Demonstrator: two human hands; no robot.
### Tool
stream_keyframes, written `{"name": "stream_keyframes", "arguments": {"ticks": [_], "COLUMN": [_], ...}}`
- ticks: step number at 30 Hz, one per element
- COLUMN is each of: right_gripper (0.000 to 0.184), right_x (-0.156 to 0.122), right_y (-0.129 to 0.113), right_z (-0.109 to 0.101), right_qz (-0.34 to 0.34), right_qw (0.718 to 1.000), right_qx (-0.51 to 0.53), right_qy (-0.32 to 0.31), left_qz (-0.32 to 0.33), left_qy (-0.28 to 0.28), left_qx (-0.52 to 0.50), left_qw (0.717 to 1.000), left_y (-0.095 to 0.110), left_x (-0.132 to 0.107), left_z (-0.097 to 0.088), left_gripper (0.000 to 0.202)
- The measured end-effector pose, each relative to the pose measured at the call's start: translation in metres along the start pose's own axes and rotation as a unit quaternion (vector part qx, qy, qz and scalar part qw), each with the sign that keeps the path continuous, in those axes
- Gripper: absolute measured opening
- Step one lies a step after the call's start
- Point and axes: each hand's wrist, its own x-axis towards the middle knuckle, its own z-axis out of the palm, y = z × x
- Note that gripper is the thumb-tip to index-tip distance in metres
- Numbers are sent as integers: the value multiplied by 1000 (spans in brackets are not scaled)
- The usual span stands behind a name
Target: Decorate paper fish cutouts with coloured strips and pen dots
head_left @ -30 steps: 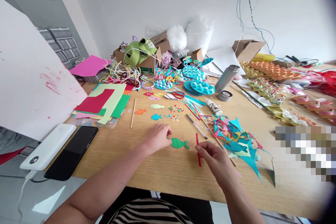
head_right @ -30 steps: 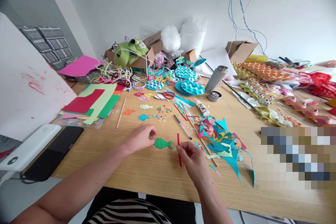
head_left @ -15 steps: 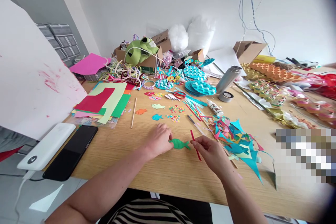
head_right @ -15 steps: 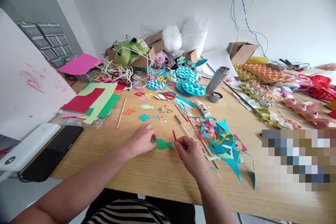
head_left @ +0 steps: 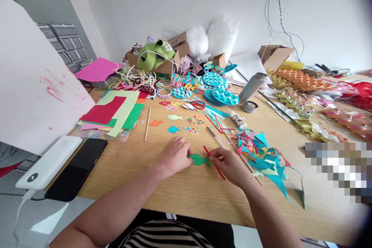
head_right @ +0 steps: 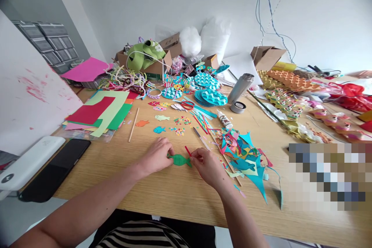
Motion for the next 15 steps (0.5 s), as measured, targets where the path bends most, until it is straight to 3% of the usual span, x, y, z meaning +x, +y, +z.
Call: {"name": "stream_keyframes", "arguments": {"ticks": [11,15], "right_gripper": [23,27], "right_x": [2,4], "right_y": [4,1], "right_z": [4,1], "right_qz": [13,12], "right_qw": [999,996], "right_qx": [14,64], "right_qy": [-36,-54], "left_qz": [-33,-80], "left_qy": [-8,-34], "left_qx": [-61,-181], "left_qw": [998,980], "left_y": [-3,-7], "left_x": [1,7], "left_z": [2,0], "left_gripper": [9,12]}}
